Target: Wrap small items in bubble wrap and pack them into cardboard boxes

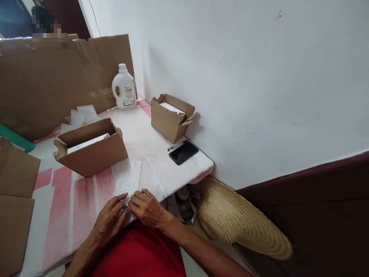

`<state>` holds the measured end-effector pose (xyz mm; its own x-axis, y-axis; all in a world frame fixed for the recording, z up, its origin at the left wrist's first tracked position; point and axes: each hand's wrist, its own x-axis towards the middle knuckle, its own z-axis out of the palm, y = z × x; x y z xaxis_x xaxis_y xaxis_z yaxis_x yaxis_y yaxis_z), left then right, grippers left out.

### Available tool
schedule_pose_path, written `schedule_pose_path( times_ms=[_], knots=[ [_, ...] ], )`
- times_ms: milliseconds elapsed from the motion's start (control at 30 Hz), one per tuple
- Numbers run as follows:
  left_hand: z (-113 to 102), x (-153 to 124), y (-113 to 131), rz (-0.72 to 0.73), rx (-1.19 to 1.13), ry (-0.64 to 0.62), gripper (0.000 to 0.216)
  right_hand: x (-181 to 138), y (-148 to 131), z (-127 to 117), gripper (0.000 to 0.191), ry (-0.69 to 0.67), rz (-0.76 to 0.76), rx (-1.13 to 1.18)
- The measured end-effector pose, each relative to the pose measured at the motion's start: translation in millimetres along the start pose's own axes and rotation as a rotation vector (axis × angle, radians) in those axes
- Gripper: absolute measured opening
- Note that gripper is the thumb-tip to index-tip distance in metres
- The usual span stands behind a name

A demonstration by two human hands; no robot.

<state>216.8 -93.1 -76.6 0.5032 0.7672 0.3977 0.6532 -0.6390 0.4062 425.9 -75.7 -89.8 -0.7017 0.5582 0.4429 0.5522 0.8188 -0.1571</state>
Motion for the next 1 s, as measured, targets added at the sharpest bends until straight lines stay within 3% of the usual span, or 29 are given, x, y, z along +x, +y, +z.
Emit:
schedule_pose_path(
  times_ms=[100,233,333,467,567,667,767,867,933,1000],
  knots=[
    [-6.0,-0.7,-0.5,0.003,-0.001,-0.028,0.017,-6.9,-3.9,7.4,0.015,0.111,0.102,0.122],
    [-15.9,-11.6,-12.6,-0.01,0.063,-0.039,0.065,-19.4,-13.0,13.1,0.016,0.285,0.293,0.393],
    [-17.6,-19.1,-21.0,-0.026,0.111,0.011,0.058,-27.0,-20.0,17.6,0.022,0.407,0.349,0.48],
    [-15.8,-23.2,-16.7,0.097,0.092,0.049,0.033,-35.7,-32.0,18.0,0.027,0.468,0.329,0.48],
    [-21.1,-27.4,-7.6,0.187,0.059,0.028,0.027,-41.7,-37.6,3.7,0.021,0.382,0.235,0.5],
    [-30.1,-36.1,-3.0,0.242,0.07,-0.047,0.031,-38.0,-29.1,-18.0,0.039,0.277,0.221,0.543],
    [-33.7,-45.4,-4.1,0.277,0.105,-0.065,0.033,-14.4,-5.8,-29.7,0.033,0.249,0.489,0.367],
    [-30.3,-51.1,-6.0,0.26,0.122,-0.048,0.033,21.3,19.4,-26.2,0.028,0.038,0.842,0.113],
    [-27.0,-52.8,-6.2,0.236,0.117,-0.042,0.034,41.3,31.6,-19.9,0.03,-0.111,0.992,0.081],
    [-24.7,-53.4,-5.7,0.226,0.101,-0.038,0.035,52.5,40.0,-14.2,0.026,-0.166,1.055,0.147]
  ],
)
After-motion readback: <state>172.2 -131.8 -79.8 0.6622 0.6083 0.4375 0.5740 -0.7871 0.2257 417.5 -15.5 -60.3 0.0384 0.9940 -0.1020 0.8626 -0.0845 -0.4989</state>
